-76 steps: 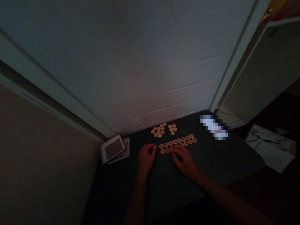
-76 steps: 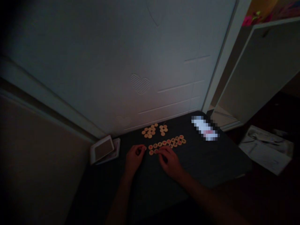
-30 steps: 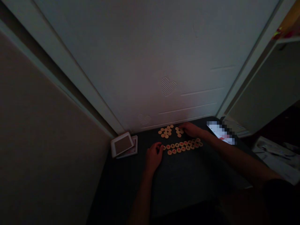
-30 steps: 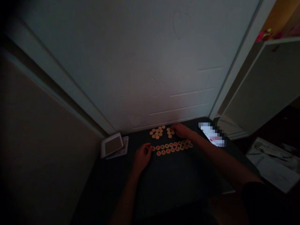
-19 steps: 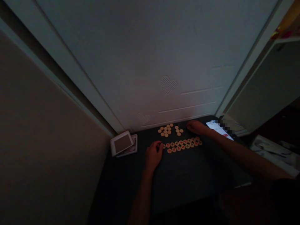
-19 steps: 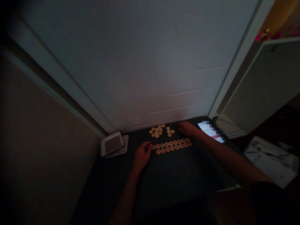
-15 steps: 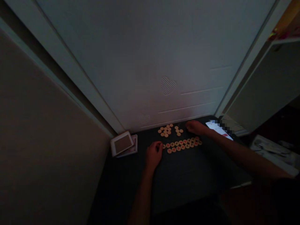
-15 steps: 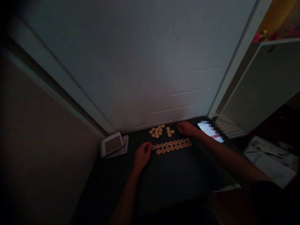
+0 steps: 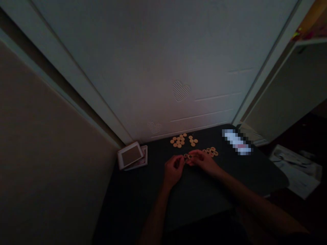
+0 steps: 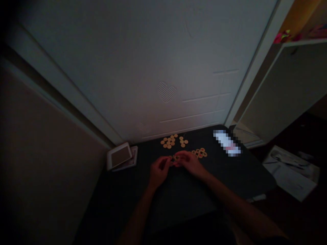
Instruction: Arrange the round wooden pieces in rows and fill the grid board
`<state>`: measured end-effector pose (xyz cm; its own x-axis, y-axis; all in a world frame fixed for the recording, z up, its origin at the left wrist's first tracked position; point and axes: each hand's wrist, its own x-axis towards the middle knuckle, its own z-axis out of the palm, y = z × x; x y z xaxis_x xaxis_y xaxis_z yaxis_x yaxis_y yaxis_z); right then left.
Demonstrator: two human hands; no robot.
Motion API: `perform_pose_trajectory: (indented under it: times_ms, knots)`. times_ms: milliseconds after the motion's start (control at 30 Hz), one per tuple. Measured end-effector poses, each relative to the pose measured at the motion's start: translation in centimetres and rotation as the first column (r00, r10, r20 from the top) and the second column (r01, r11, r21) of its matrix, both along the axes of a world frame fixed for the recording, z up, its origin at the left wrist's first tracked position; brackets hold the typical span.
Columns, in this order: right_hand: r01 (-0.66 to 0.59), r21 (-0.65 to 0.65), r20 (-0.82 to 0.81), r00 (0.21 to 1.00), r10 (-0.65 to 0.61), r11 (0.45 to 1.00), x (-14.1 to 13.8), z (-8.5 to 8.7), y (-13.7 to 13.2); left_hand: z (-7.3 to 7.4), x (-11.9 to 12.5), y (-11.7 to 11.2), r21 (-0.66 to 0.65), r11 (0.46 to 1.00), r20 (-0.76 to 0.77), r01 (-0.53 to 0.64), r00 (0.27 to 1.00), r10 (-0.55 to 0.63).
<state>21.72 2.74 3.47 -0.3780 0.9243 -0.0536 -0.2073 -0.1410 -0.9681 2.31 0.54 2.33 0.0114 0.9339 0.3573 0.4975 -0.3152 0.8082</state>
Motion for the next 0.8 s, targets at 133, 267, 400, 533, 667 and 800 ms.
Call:
perform_pose_trajectory:
  times_ms: [133, 267, 400, 533, 667, 800]
  knots:
    - [0.099, 0.044, 0.05, 0.994, -0.102, 0.994, -0.8, -1.6, -1.7, 0.1, 0.6, -0.3, -0.023, 0.998, -0.007, 0.059, 0.998, -0.059]
    - [0.156, 0.09, 0.136, 0.976, -0.168, 0.984, -0.7, -2.5, -2.6, 0.3, 0.3, -0.3, -0.029, 0.998, -0.014, 0.055, 0.998, -0.056]
    - [0.156, 0.123, 0.207, 0.962, -0.179, 0.98, -0.5, -2.4, -2.8, 0.4, 0.0, -0.3, -0.071, 0.997, 0.021, 0.038, 0.999, -0.037]
    - [0.149, 0.109, 0.161, 0.973, -0.165, 0.983, -0.7, -2.2, -2.9, 0.5, 0.1, -0.3, -0.102, 0.993, 0.043, 0.052, 0.998, -0.048]
    - [0.166, 0.154, 0.106, 0.977, -0.184, 0.974, -1.0, -2.4, -3.3, 0.7, 0.3, -0.3, -0.135, 0.986, 0.046, 0.102, 0.994, -0.097]
    - [0.147, 0.293, 0.212, 0.954, -0.214, 0.945, -0.8, -2.1, -3.7, 0.9, 0.1, -0.2, -0.135, 0.985, 0.037, 0.108, 0.994, -0.104]
